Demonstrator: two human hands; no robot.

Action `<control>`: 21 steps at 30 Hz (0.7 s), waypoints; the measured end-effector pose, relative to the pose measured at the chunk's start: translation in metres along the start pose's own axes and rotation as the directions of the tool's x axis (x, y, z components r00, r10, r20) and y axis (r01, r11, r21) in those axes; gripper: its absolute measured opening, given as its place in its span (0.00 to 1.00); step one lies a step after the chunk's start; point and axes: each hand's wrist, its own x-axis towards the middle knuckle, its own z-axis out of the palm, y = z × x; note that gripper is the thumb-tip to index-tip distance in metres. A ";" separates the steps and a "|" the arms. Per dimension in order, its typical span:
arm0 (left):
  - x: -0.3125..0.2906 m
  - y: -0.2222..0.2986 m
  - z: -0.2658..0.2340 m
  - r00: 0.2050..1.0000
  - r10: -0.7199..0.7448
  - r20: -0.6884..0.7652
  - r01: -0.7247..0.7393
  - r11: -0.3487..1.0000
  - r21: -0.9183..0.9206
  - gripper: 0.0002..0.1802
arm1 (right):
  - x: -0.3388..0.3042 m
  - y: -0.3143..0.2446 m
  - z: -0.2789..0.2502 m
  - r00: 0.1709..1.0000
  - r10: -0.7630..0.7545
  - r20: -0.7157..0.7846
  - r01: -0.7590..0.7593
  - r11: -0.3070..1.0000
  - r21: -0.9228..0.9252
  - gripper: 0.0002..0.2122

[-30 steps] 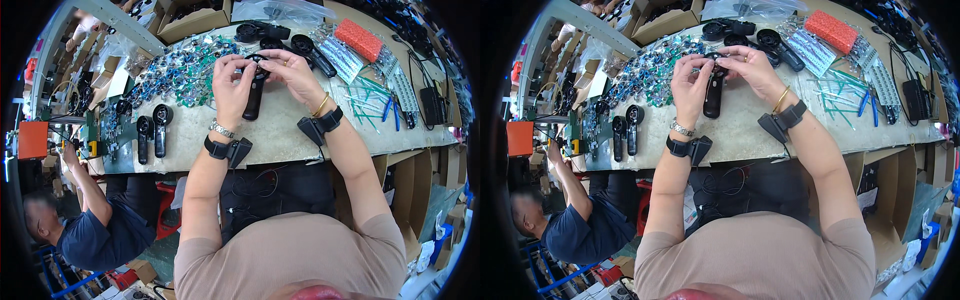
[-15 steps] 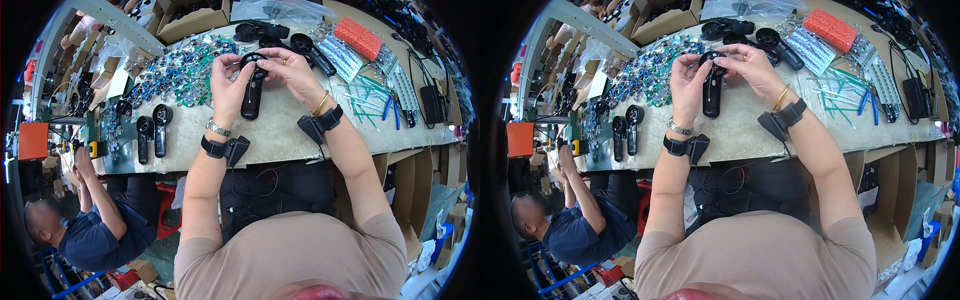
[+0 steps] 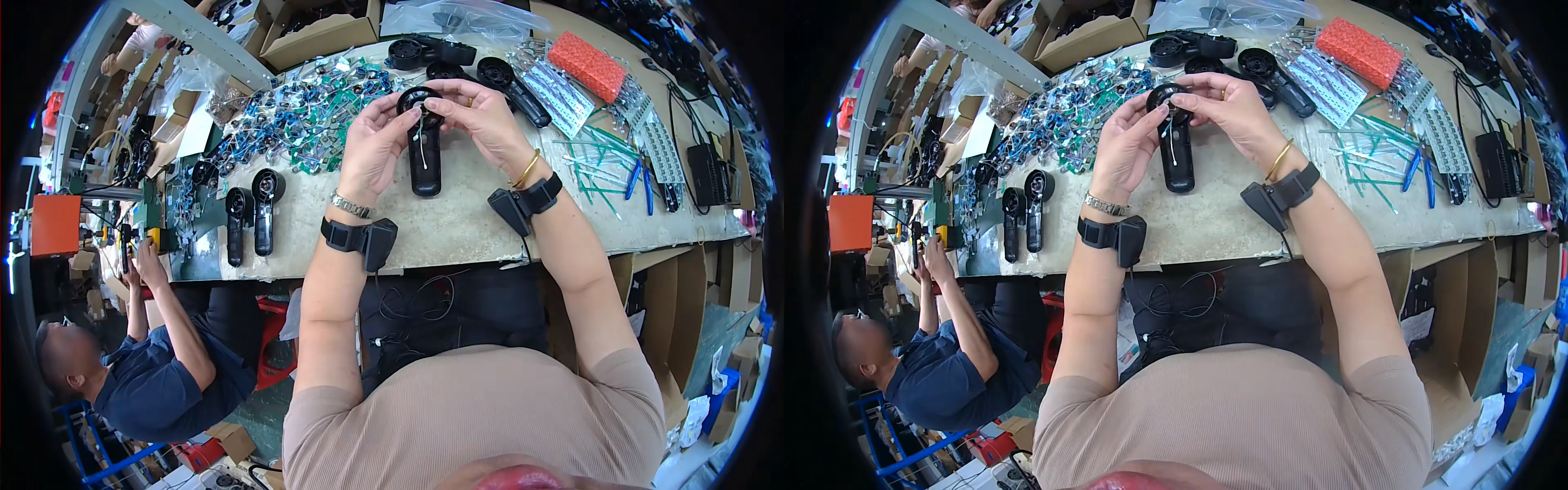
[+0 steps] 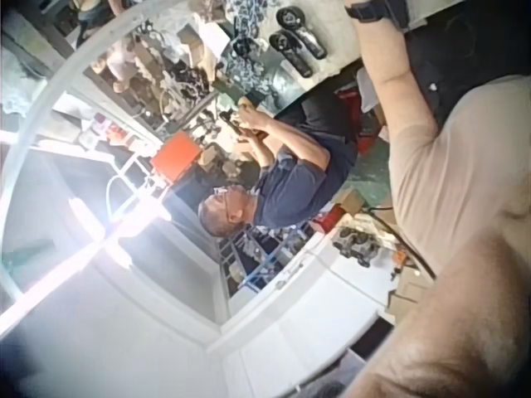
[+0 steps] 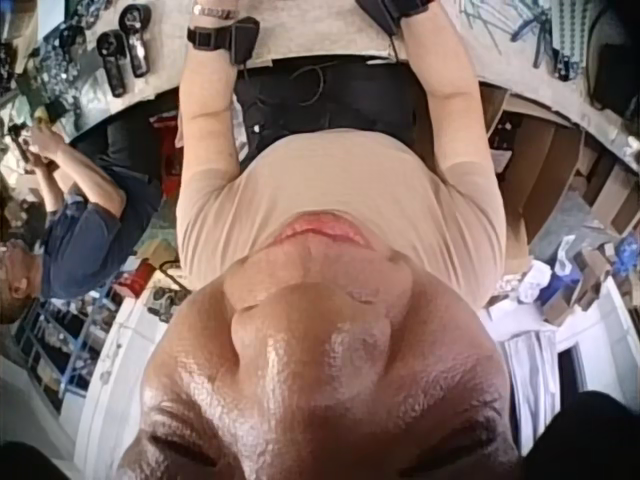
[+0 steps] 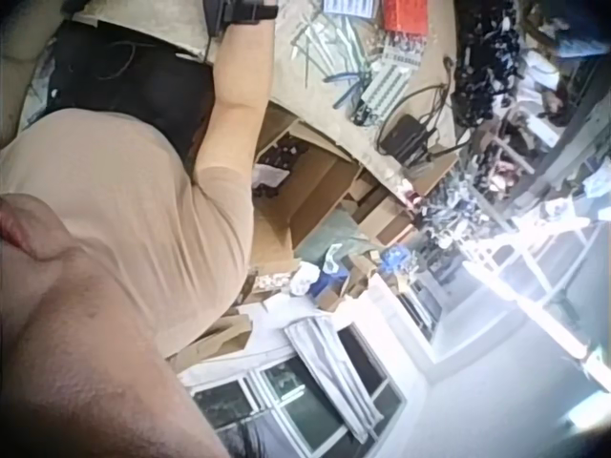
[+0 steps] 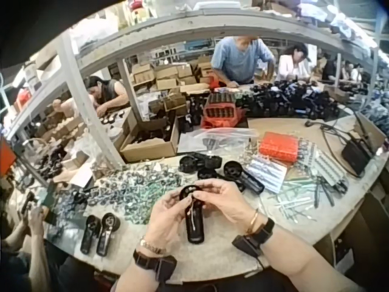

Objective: Manually assembling internal components and plastic housings for handheld electronic devices.

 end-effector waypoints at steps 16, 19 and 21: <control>0.000 0.003 -0.001 0.996 -0.081 0.025 0.083 0.989 -0.119 0.18 | -0.001 -0.002 0.001 0.999 -0.019 0.037 0.021 0.998 -0.054 0.18; 0.000 0.002 -0.004 0.997 -0.068 0.037 0.071 0.991 -0.110 0.18 | -0.001 -0.001 0.000 0.999 -0.026 0.039 0.028 0.998 -0.051 0.18; 0.001 0.002 -0.006 0.997 -0.071 0.035 0.074 0.993 -0.096 0.18 | -0.001 -0.001 0.000 0.999 -0.015 0.030 0.017 0.999 -0.047 0.17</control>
